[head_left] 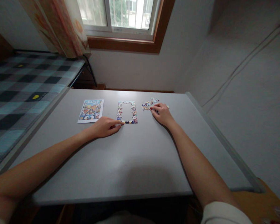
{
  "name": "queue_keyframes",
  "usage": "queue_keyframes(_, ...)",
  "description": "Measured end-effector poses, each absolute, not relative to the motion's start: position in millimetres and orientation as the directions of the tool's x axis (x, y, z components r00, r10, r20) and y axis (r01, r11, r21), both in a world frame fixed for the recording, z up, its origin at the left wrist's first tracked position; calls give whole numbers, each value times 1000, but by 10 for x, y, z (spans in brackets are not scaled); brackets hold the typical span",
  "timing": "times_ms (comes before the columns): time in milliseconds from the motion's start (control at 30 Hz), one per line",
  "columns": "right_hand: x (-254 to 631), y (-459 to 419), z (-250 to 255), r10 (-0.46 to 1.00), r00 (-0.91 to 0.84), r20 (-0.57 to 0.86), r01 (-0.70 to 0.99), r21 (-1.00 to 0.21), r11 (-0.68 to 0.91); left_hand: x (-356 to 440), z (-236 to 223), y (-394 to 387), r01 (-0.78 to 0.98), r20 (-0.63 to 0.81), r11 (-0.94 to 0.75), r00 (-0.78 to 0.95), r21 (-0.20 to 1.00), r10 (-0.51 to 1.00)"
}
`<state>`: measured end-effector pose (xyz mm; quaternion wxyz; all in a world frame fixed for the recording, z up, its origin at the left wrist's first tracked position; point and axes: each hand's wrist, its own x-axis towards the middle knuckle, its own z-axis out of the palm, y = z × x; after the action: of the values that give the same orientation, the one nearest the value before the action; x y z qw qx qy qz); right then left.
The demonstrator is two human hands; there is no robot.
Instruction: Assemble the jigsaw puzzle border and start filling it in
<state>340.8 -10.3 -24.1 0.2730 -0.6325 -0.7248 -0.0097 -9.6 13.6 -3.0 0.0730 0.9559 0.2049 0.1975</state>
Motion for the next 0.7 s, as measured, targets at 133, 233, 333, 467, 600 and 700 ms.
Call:
queue_keyframes(133, 3407, -107, -236, 907, -53, 418, 917, -339, 209, -93, -24, 131, 370, 339, -901, 838, 226, 429)
queue_keyframes(233, 3410, -104, -239, 907, -55, 418, 915, -343, 213, -93, -30, 129, 369, 343, -901, 835, 229, 429)
queue_keyframes(333, 3417, -99, -246, 906, -55, 419, 915, -343, 215, -93, -39, 130, 364, 348, -903, 836, 227, 425)
queue_keyframes(467, 3429, -90, -263, 901, -59, 430, 911, -347, 225, -94, -49, 138, 359, 356, -906, 835, 225, 419)
queue_keyframes(600, 3434, -86, -271, 901, -59, 430, 908, -352, 228, -97, -48, 144, 357, 348, -906, 839, 229, 418)
queue_keyframes(700, 3433, -87, -265, 902, -62, 427, 912, -342, 225, -97, -52, 141, 357, 357, -907, 836, 225, 418)
